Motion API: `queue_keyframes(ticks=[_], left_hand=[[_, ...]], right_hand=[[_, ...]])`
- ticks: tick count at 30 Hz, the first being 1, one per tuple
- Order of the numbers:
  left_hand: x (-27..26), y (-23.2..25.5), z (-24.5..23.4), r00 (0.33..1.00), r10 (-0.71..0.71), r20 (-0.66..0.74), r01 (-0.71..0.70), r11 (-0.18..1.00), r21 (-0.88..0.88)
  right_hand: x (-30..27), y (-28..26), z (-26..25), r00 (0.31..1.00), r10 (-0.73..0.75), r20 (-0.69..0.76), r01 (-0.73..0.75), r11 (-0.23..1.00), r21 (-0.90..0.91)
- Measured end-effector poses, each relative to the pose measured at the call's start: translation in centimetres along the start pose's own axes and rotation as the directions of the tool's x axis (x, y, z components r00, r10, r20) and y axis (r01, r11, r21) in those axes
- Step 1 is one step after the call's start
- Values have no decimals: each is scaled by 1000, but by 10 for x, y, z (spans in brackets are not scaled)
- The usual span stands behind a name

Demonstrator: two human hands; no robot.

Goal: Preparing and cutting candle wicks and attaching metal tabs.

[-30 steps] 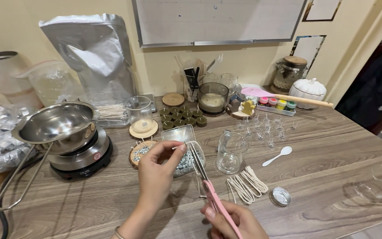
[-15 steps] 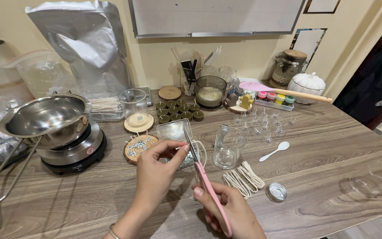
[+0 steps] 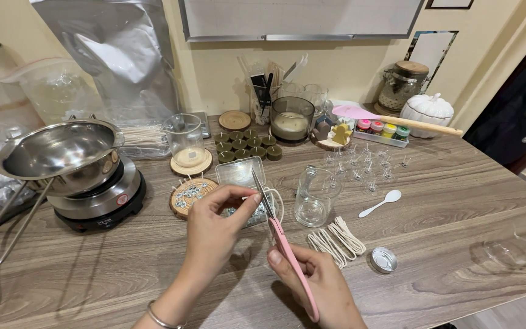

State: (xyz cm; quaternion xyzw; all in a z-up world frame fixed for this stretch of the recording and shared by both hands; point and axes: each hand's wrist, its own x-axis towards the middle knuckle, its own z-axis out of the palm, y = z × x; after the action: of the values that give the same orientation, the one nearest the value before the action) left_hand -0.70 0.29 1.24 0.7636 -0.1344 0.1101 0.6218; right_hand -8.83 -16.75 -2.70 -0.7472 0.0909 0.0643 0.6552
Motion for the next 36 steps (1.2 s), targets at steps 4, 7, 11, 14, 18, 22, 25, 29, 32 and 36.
queue_keyframes(ticks=[4,7,11,14,18,22,25,29,32,36], left_hand=[[-1,2,-2,1000,26,-7,-26,1000,7],[-2,2,2,1000,-23,21,22,1000,16],[-3,-1,5,998,-55,34,56,998,-12],[5,-8,0,991,-125,45,129,986,-102],[28,2,-43,998,-23,-57,15,991,-132],[42,21,-97,953,299,-52,-231,827,513],[69,15,-110,965,203,168,-254,551,795],[99,3,-90,947,-42,319,-265,462,847],[112,-15,-69,924,-15,383,-347,392,852],[128,-46,-48,918,-16,395,-383,212,899]], right_hand=[[5,17,1,995,-98,-17,98,995,-28],[-1,16,3,994,-61,-87,64,997,31],[-3,29,2,991,9,-132,-13,999,-33],[1,52,-6,996,8,-88,-5,999,33],[11,82,-29,971,-237,-4,236,967,-95],[14,66,-40,995,-98,33,98,787,-609],[37,87,-34,918,-337,208,386,645,-660],[45,109,-16,840,-477,260,504,508,-698],[52,134,-11,734,-637,236,587,420,-692],[80,190,-18,602,-748,279,646,251,-721]])
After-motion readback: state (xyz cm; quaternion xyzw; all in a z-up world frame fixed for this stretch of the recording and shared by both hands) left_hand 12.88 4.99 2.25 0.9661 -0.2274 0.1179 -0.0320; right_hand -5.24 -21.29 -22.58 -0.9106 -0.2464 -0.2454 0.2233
